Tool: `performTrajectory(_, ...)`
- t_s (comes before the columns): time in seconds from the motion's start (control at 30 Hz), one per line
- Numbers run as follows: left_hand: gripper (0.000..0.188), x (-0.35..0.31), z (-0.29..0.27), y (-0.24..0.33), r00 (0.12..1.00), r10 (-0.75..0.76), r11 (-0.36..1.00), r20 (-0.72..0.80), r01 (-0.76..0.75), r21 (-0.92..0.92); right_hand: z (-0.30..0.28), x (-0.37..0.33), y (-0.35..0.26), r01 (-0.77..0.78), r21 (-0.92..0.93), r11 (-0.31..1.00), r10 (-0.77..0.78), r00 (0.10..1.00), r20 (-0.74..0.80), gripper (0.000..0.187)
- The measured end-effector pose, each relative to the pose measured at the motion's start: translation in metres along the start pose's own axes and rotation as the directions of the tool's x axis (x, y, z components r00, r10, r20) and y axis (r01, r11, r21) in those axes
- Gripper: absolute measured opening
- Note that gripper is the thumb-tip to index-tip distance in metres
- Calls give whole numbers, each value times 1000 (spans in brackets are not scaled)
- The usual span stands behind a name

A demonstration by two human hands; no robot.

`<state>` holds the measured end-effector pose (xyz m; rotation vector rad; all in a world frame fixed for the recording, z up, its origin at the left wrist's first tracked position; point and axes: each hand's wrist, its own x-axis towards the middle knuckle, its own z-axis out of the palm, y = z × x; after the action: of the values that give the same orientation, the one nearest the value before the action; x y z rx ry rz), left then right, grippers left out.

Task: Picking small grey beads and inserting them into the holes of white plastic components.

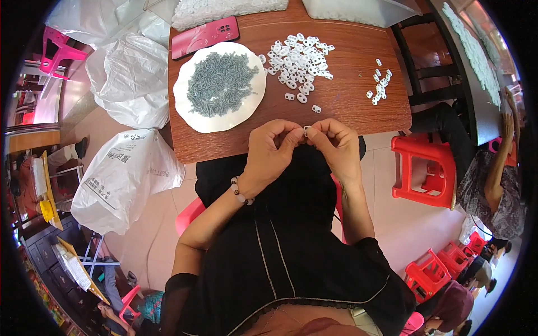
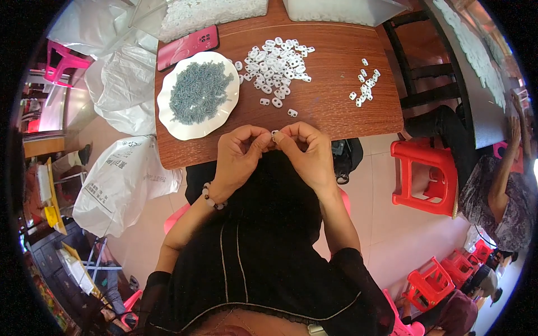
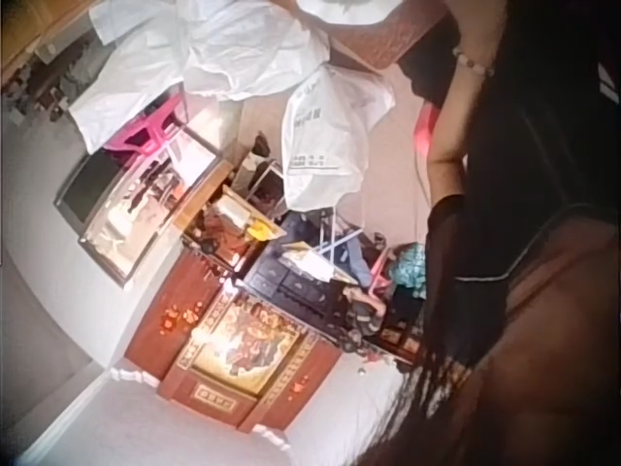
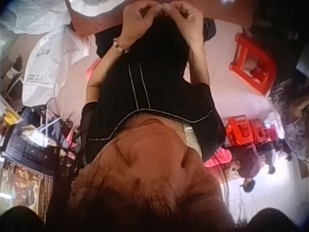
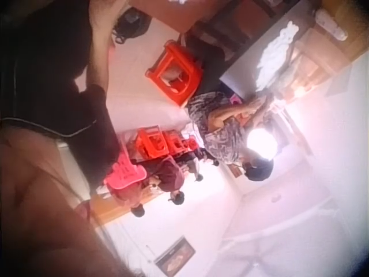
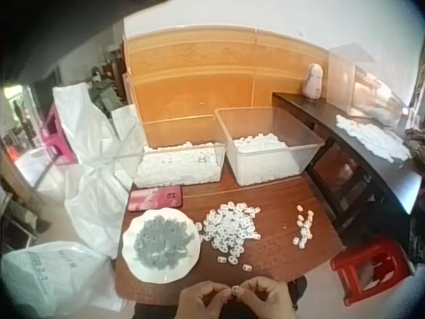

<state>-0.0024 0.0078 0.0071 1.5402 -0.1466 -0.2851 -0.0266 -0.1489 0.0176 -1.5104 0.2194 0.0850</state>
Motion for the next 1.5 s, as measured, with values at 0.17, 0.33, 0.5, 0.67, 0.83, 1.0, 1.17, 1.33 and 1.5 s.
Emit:
performTrajectory(0.17, 25, 5, -3, -5, 997, -33, 998, 68, 37, -58, -1, 4, 2, 6, 52, 999, -6, 1000, 3, 10)
performTrajectory(0.33, 30, 8, -1, -9, 994, -88, 973, 71, 101, -208, -2, 7, 6, -2, 71, 997, 2, 1000, 9, 11)
performTrajectory(0.5, 27, 7, -1, -12, 992, -104, 965, 73, 119, -233, -1, 7, 6, -24, 108, 994, 24, 1000, 6, 11)
performTrajectory(0.67, 22, 6, -1, -12, 992, -114, 973, 55, 123, -194, -1, 7, 7, -16, 59, 998, 16, 1000, -3, 12)
performTrajectory(0.83, 17, 3, 3, -8, 998, 4, 999, -55, -2, 46, 2, 5, 8, 9, 23, 1000, -9, 1000, -16, 11)
performTrajectory(1.0, 16, 2, 6, -8, 994, 82, 992, -71, -74, 105, 4, 3, 8, 66, -28, 997, -68, 996, -52, 10)
performTrajectory(1.17, 15, 1, 4, -7, 988, 128, 982, -82, -115, 151, 1, 3, 2, 49, -82, 995, -48, 999, 9, 8)
performTrajectory(1.33, 8, 3, 2, -2, 992, 124, 974, -26, -117, 194, -4, 4, 2, 76, -114, 991, -73, 997, 28, 10)
performTrajectory(1.5, 9, 5, 2, -6, 990, 143, 974, -12, -138, 178, -4, 4, 1, 32, -101, 994, -26, 998, 57, 8)
